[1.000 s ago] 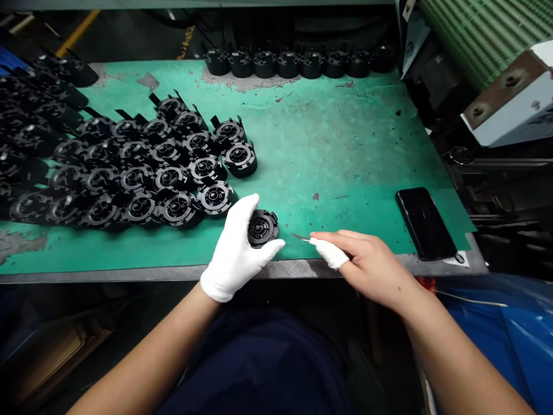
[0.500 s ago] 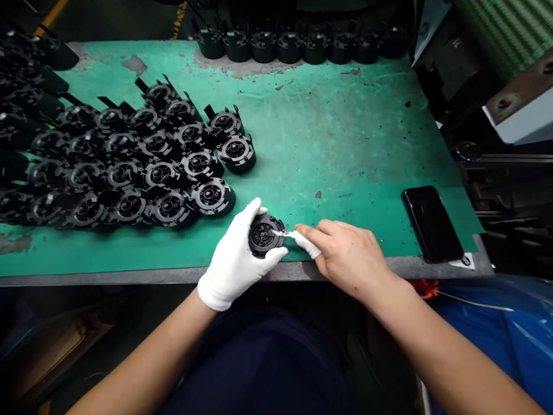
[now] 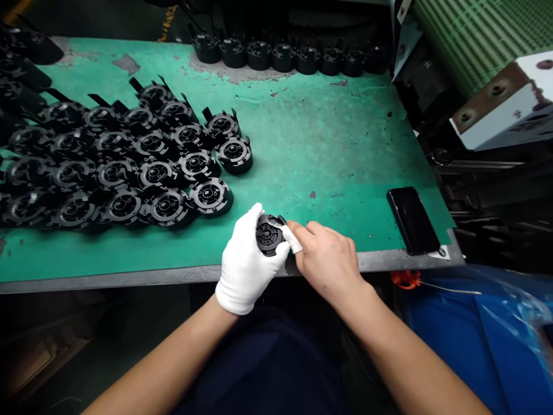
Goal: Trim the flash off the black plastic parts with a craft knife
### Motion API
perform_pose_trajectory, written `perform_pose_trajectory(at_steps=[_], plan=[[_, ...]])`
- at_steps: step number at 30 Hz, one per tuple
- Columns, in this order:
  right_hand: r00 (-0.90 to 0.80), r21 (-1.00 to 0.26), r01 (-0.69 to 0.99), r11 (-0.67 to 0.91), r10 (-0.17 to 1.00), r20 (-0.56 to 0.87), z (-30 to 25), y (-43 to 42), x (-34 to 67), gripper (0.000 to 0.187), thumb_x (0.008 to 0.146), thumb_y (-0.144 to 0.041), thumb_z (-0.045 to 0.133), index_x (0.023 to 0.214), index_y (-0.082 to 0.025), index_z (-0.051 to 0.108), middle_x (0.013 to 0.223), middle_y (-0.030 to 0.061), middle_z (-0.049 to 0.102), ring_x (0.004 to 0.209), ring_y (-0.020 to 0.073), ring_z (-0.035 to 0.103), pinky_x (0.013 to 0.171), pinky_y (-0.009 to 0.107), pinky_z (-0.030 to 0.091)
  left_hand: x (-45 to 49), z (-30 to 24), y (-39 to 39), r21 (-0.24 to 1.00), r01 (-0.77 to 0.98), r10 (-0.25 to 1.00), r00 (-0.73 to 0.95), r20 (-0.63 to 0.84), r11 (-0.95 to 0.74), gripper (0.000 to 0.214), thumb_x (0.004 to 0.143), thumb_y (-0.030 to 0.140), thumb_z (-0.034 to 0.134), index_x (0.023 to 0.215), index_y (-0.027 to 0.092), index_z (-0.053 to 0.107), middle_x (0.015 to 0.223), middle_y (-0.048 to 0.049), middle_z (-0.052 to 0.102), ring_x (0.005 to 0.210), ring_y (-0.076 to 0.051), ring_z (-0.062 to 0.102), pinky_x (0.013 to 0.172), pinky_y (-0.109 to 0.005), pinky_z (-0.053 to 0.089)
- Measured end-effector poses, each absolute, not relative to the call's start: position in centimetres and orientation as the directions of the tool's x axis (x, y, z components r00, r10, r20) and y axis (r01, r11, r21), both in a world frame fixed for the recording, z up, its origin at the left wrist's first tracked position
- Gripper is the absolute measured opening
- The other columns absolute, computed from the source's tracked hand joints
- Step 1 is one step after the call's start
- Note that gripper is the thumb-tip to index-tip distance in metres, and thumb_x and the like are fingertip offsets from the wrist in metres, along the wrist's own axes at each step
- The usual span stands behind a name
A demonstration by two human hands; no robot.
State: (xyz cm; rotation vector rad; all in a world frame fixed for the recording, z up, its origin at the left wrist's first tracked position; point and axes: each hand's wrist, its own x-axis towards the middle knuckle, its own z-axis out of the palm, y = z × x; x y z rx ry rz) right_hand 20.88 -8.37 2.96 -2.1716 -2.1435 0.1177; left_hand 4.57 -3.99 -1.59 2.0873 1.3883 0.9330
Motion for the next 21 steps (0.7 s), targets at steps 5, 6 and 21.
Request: perform_pose_trajectory(at_steps=[5, 6, 21], plan=[[0.016, -0.369, 0.93, -0.008, 1.0, 0.019, 2.7, -9.1, 21.7, 0.034, 0.101, -0.027, 0.049, 0.129, -0.028, 0.068, 0.112, 0.0047, 0.076, 0.097, 0.0227, 0.072, 0.081, 0.031, 0.054, 4.6, -1.9, -4.2, 0.703, 0.579, 0.91, 0.25, 0.329, -0.413, 0.079, 0.083, 0.037, 0.072, 0.149, 0.016, 0.035, 0.143, -0.0174, 0.055, 0.133, -0.031, 0.056, 0.111, -0.045, 0.05], [0.01, -0.42, 0.907, 0.0, 1.0, 0.021, 2.7, -9.3, 22.1, 0.033, 0.102, -0.029, 0.048, 0.128, -0.027, 0.069, 0.117, 0.0049, 0.076, 0.101, 0.0231, 0.072, 0.086, 0.033, 0.055, 4.5, -2.0, -4.2, 0.702, 0.576, 0.908, 0.254, 0.333, -0.419, 0.08, 0.083, 0.038, 0.073, 0.15, 0.016, 0.034, 0.143, -0.0175, 0.055, 0.133, -0.031, 0.056, 0.111, -0.046, 0.05], [-0.017, -0.09, 0.996, 0.023, 0.998, 0.067, 2.4, -9.4, 21.9, 0.037, 0.099, -0.024, 0.05, 0.132, -0.027, 0.066, 0.093, 0.006, 0.075, 0.08, 0.0211, 0.07, 0.06, 0.027, 0.046, 4.3, -1.9, -3.9, 0.692, 0.581, 0.903, 0.288, 0.318, -0.429, 0.079, 0.084, 0.042, 0.072, 0.15, 0.018, 0.035, 0.144, -0.0168, 0.054, 0.135, -0.032, 0.055, 0.112, -0.046, 0.049]])
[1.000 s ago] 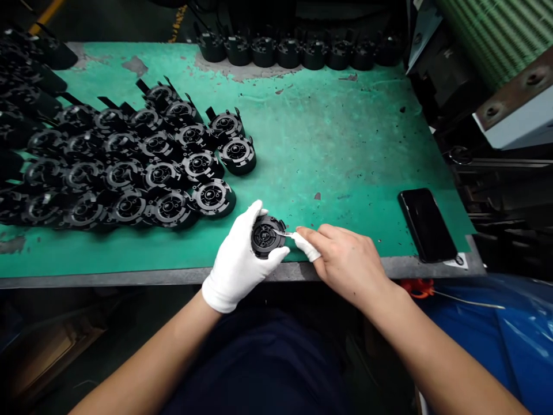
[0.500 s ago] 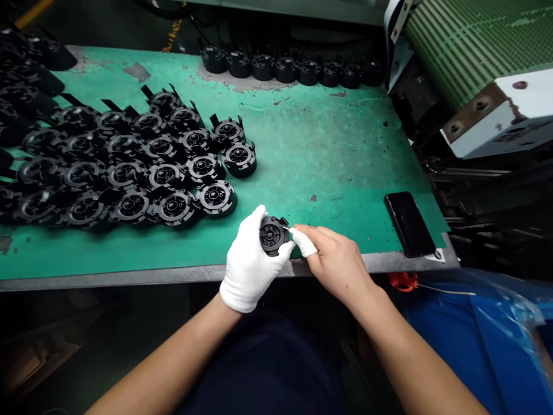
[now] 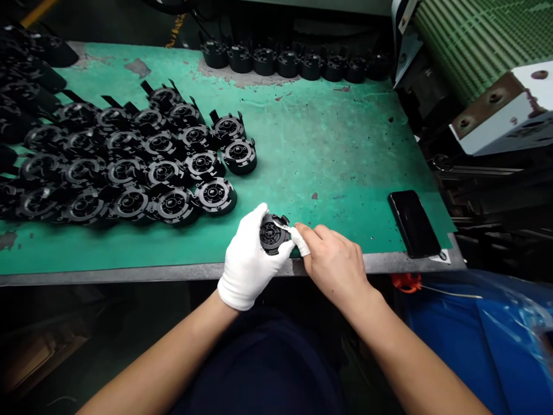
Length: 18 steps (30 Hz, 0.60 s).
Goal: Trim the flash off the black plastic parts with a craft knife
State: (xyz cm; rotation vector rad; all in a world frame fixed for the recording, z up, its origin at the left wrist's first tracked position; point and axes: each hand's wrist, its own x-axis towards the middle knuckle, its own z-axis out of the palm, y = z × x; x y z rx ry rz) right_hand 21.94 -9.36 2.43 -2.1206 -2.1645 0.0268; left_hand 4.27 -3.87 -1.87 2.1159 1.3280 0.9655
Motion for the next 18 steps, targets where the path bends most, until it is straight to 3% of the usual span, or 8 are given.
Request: perform_pose_trajectory(at_steps=[4, 9, 14, 18], plan=[[-0.026, -0.255, 0.967, 0.022, 1.0, -0.01, 2.4, -10.4, 23.3, 0.031, 0.103, -0.032, 0.045, 0.122, -0.025, 0.069, 0.093, 0.0051, 0.079, 0.074, 0.022, 0.074, 0.061, 0.028, 0.052, 3.4, -1.5, -3.2, 0.679, 0.559, 0.875, 0.373, 0.308, -0.477, 0.084, 0.083, 0.046, 0.074, 0.15, 0.016, 0.035, 0.145, -0.0168, 0.054, 0.135, -0.03, 0.054, 0.114, -0.044, 0.047], [-0.218, -0.446, 0.881, 0.155, 0.972, -0.091, 2.9, -10.3, 24.8, 0.041, 0.097, -0.019, 0.047, 0.134, -0.024, 0.065, 0.13, 0.0038, 0.072, 0.113, 0.0222, 0.071, 0.093, 0.031, 0.056, 2.2, -1.0, -1.7, 0.653, 0.521, 0.816, 0.502, 0.286, -0.55, 0.083, 0.082, 0.046, 0.076, 0.149, 0.017, 0.036, 0.147, -0.0156, 0.053, 0.137, -0.029, 0.053, 0.117, -0.043, 0.044], [-0.352, -0.445, 0.87, 0.214, 0.901, -0.254, 4.0, -8.6, 25.1, 0.053, 0.089, -0.01, 0.049, 0.137, -0.027, 0.064, 0.13, 0.0024, 0.072, 0.111, 0.0239, 0.072, 0.09, 0.034, 0.058, 1.9, -0.4, 0.0, 0.671, 0.446, 0.726, 0.656, 0.205, -0.592, 0.086, 0.081, 0.048, 0.076, 0.15, 0.019, 0.035, 0.147, -0.0141, 0.054, 0.136, -0.029, 0.054, 0.116, -0.043, 0.045], [-0.361, -0.411, 0.883, 0.226, 0.887, -0.289, 4.4, -8.3, 25.7, 0.058, 0.085, -0.007, 0.049, 0.138, -0.027, 0.063, 0.129, 0.0029, 0.072, 0.109, 0.0253, 0.072, 0.089, 0.035, 0.059, 1.9, 0.0, 1.0, 0.67, 0.411, 0.662, 0.731, 0.162, -0.618, 0.083, 0.081, 0.047, 0.076, 0.15, 0.02, 0.037, 0.148, -0.0133, 0.054, 0.137, -0.028, 0.053, 0.117, -0.042, 0.044]])
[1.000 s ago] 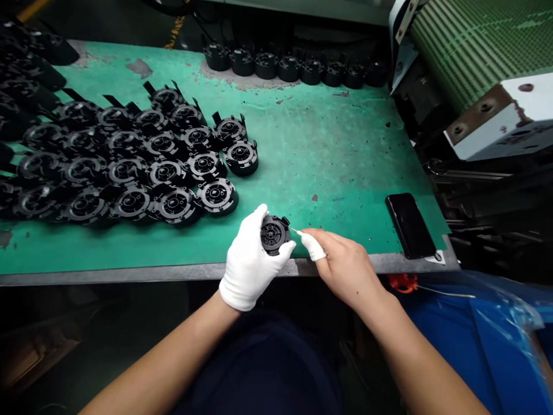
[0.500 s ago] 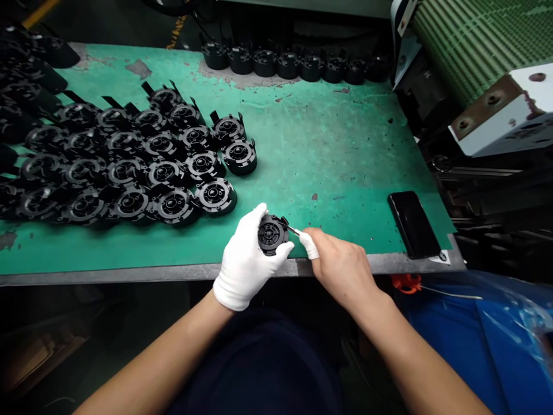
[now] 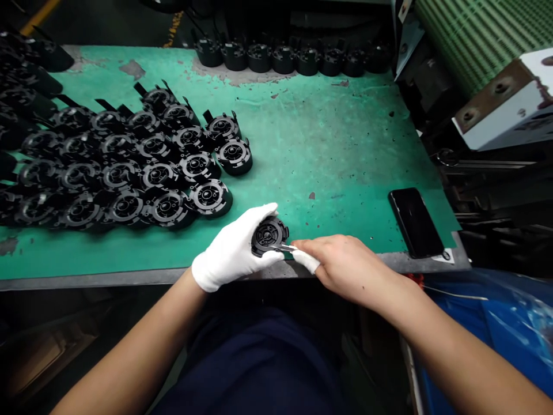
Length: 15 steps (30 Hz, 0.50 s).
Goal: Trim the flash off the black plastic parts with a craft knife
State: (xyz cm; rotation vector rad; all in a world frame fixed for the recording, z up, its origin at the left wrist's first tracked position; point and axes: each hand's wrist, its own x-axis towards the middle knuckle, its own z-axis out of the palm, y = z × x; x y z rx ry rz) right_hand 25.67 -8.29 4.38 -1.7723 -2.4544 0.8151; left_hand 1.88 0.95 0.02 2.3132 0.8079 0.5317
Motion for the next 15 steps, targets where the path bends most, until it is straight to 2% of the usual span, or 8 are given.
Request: perform_pose_trajectory(at_steps=[8, 12, 15], plan=[[-0.393, -0.467, 0.852, 0.237, 0.879, -0.27, 3.9, -8.2, 26.1, 0.053, 0.087, -0.01, 0.05, 0.135, -0.026, 0.065, 0.127, 0.0026, 0.074, 0.107, 0.0245, 0.073, 0.09, 0.035, 0.058, 1.9, 0.3, 1.9, 0.686, 0.364, 0.585, 0.803, 0.112, -0.63, 0.083, 0.08, 0.045, 0.077, 0.15, 0.024, 0.037, 0.153, -0.0098, 0.05, 0.141, -0.028, 0.05, 0.118, -0.043, 0.044], [-0.375, -0.418, 0.874, 0.247, 0.89, -0.258, 3.7, -8.0, 25.9, 0.055, 0.085, -0.009, 0.047, 0.135, -0.023, 0.065, 0.124, 0.0054, 0.075, 0.103, 0.0264, 0.073, 0.082, 0.036, 0.058, 1.9, 0.3, 2.1, 0.692, 0.353, 0.579, 0.807, 0.115, -0.63, 0.081, 0.08, 0.047, 0.076, 0.149, 0.024, 0.039, 0.152, -0.0101, 0.051, 0.139, -0.028, 0.051, 0.118, -0.043, 0.044], [-0.427, -0.415, 0.861, 0.293, 0.859, -0.281, 4.1, -7.1, 25.9, 0.057, 0.084, -0.009, 0.047, 0.136, -0.024, 0.064, 0.123, 0.0058, 0.075, 0.101, 0.0268, 0.073, 0.078, 0.035, 0.056, 1.9, 0.3, 2.3, 0.693, 0.339, 0.565, 0.817, 0.119, -0.636, 0.083, 0.079, 0.047, 0.078, 0.148, 0.023, 0.04, 0.151, -0.0104, 0.051, 0.139, -0.029, 0.052, 0.117, -0.043, 0.044]])
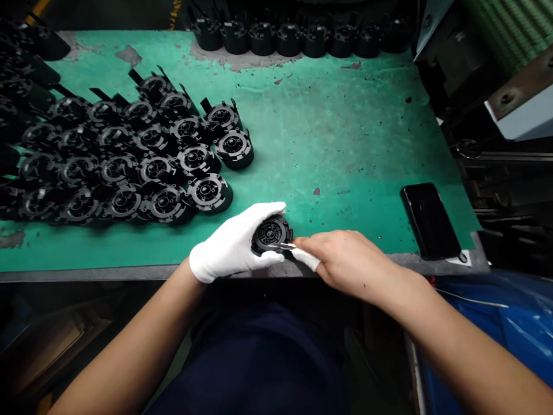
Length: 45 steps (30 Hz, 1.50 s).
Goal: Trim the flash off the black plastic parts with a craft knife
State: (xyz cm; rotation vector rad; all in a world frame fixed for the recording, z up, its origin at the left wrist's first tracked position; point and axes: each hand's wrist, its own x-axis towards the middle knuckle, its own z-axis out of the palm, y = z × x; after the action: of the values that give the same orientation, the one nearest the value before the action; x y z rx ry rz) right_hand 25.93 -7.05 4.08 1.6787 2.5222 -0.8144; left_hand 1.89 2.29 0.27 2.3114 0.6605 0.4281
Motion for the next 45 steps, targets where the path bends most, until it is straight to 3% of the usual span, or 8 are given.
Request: perform_pose_trajectory(at_steps=[6, 10, 13, 17, 24, 30, 36, 45], plan=[[-0.56, -0.559, 0.775, 0.295, 0.73, -0.391, 6.3, -4.0, 26.8, 0.025, 0.096, -0.025, 0.051, 0.104, -0.028, 0.074, 0.092, 0.003, 0.078, 0.08, 0.0226, 0.071, 0.067, 0.029, 0.044, 2.0, 0.7, 2.6, 0.684, 0.322, 0.525, 0.844, 0.106, -0.655, 0.082, 0.079, 0.051, 0.077, 0.146, 0.021, 0.042, 0.149, -0.0107, 0.053, 0.137, -0.027, 0.053, 0.117, -0.04, 0.044], [-0.362, -0.736, 0.674, -0.069, 0.837, -0.41, 5.2, -7.1, 25.8, 0.025, 0.097, -0.028, 0.048, 0.112, -0.026, 0.069, 0.095, 0.0026, 0.073, 0.083, 0.0208, 0.065, 0.07, 0.029, 0.042, 2.1, -0.5, 0.0, 0.666, 0.447, 0.722, 0.661, 0.204, -0.597, 0.083, 0.077, 0.056, 0.079, 0.141, 0.016, 0.044, 0.141, -0.0151, 0.057, 0.133, -0.029, 0.056, 0.116, -0.042, 0.046], [-0.139, -0.856, 0.266, -0.443, 0.862, -0.488, 2.8, -11.8, 22.7, 0.026, 0.099, -0.034, 0.044, 0.111, -0.023, 0.064, 0.083, 0.0012, 0.061, 0.066, 0.0147, 0.053, 0.057, 0.026, 0.037, 2.3, -1.6, -2.4, 0.652, 0.572, 0.857, 0.44, 0.267, -0.497, 0.094, 0.073, 0.057, 0.083, 0.143, 0.013, 0.04, 0.141, -0.0197, 0.054, 0.136, -0.033, 0.052, 0.117, -0.048, 0.043], [-0.181, -0.714, -0.223, -0.664, 0.748, -0.639, 0.8, -15.3, 17.8, 0.028, 0.094, -0.025, 0.046, 0.12, -0.023, 0.055, 0.072, -0.0057, 0.044, 0.05, 0.0083, 0.031, 0.045, 0.022, 0.022, 2.5, -1.8, -3.4, 0.644, 0.617, 0.887, 0.389, 0.25, -0.452, 0.089, 0.074, 0.05, 0.084, 0.143, 0.015, 0.039, 0.14, -0.0178, 0.054, 0.134, -0.032, 0.053, 0.116, -0.047, 0.044], [-0.292, -0.747, -0.324, -0.581, 0.812, -0.505, 3.6, -15.4, 15.2, 0.019, 0.092, -0.029, 0.06, 0.109, -0.02, 0.06, 0.067, -0.0054, 0.048, 0.05, 0.0065, 0.036, 0.044, 0.02, 0.025, 2.7, -1.8, -3.0, 0.599, 0.642, 0.876, 0.401, 0.269, -0.478, 0.089, 0.075, 0.052, 0.083, 0.143, 0.015, 0.039, 0.137, -0.0186, 0.055, 0.131, -0.033, 0.056, 0.112, -0.05, 0.048], [-0.225, -0.402, -0.699, -0.591, 0.716, -0.661, 3.1, -15.8, 12.2, 0.023, 0.092, -0.043, 0.063, 0.096, -0.021, 0.057, 0.061, -0.0098, 0.038, 0.044, 0.0034, 0.018, 0.037, 0.015, 0.014, 2.4, -2.2, -3.4, 0.618, 0.618, 0.873, 0.383, 0.303, -0.486, 0.098, 0.072, 0.064, 0.08, 0.145, 0.016, 0.036, 0.138, -0.0188, 0.054, 0.131, -0.035, 0.055, 0.112, -0.05, 0.048], [-0.098, -0.324, -0.842, -0.431, 0.713, -0.694, 2.5, -15.9, 9.3, 0.025, 0.089, -0.04, 0.069, 0.095, -0.019, 0.059, 0.061, -0.0093, 0.038, 0.045, 0.0033, 0.018, 0.034, 0.013, 0.017, 2.5, -2.2, -3.6, 0.632, 0.623, 0.886, 0.353, 0.3, -0.462, 0.094, 0.073, 0.065, 0.078, 0.143, 0.015, 0.039, 0.136, -0.017, 0.056, 0.128, -0.033, 0.058, 0.111, -0.048, 0.049], [0.361, -0.666, -0.746, 0.023, 0.854, -0.374, 5.7, -15.1, 14.2, 0.028, 0.102, -0.045, 0.052, 0.086, -0.022, 0.058, 0.06, -0.0086, 0.034, 0.043, 0.0052, 0.02, 0.036, 0.014, 0.026, 1.9, -1.2, -3.1, 0.675, 0.522, 0.842, 0.445, 0.305, -0.521, 0.081, 0.083, 0.043, 0.074, 0.149, 0.014, 0.037, 0.147, -0.019, 0.051, 0.14, -0.034, 0.047, 0.12, -0.053, 0.039]])
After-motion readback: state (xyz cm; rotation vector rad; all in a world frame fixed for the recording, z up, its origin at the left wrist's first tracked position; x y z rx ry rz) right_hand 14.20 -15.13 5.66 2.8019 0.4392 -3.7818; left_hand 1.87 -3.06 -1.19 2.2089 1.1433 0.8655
